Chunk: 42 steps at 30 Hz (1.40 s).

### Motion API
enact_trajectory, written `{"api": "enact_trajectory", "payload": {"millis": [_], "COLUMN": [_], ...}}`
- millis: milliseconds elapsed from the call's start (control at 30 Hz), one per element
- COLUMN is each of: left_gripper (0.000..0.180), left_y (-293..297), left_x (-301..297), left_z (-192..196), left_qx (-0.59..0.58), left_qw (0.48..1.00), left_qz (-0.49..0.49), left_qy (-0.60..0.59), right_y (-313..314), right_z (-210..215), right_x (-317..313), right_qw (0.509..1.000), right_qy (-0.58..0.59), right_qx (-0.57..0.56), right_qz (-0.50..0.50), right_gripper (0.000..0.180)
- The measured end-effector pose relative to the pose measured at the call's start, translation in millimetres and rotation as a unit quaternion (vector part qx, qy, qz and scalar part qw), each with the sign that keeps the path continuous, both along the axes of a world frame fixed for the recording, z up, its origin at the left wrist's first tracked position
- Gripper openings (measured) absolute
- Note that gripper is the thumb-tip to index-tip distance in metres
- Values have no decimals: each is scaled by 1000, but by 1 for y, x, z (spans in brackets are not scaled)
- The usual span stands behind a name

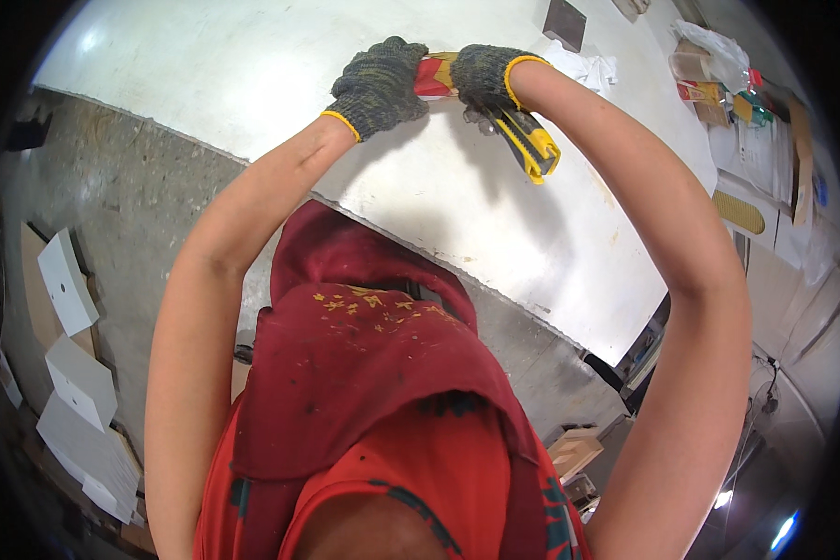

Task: The person uses a utility knife to cut and peel away a plastic label from a bottle, then places the bottle and the removed label on the work surface.

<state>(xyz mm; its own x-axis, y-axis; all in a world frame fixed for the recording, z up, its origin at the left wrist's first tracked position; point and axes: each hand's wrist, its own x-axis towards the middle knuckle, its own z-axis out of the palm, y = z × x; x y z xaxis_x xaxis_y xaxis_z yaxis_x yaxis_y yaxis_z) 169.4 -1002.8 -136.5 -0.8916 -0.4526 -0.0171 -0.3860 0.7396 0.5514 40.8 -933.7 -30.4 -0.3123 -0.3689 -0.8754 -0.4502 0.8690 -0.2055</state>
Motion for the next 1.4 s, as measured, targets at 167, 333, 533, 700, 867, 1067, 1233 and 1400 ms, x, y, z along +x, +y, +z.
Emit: {"api": "enact_trajectory", "payload": {"millis": [167, 333, 533, 700, 867, 1067, 1233, 1400], "left_gripper": [60, 56, 49, 54, 64, 68, 74, 73], "left_y": [2, 0, -2, -3, -7, -9, -16, -33], "left_x": [-1, -2, -2, -2, -8, -9, -14, -22], "left_z": [1, -3, -5, -6, 0, 0, 1, 12], "left_qx": [-11, -6, -18, -19, 10, -4, 2, 144], "left_qw": [1000, 1000, 1000, 1000, 999, 998, 996, 983], "left_qz": [5, 1, -9, -15, -20, -29, -51, -19], "left_qy": [-9, -11, 6, -6, -34, -58, -67, -111], "right_y": [12, 11, 14, 33, 53, 62, 76, 92], "right_z": [-8, -10, -8, -22, -58, -58, -83, -84], "right_x": [-2, 11, 4, 6, -5, 34, 41, 56], "right_qw": [999, 998, 997, 996, 967, 935, 911, 942], "right_qy": [10, 7, -2, 52, 121, 257, 310, 250], "right_qx": [-22, -53, -47, -63, -145, -191, -253, -219], "right_qz": [48, 33, -69, 42, 172, 151, 100, 39], "right_gripper": [14, 11, 11, 20, 21, 27, 32, 30]}}
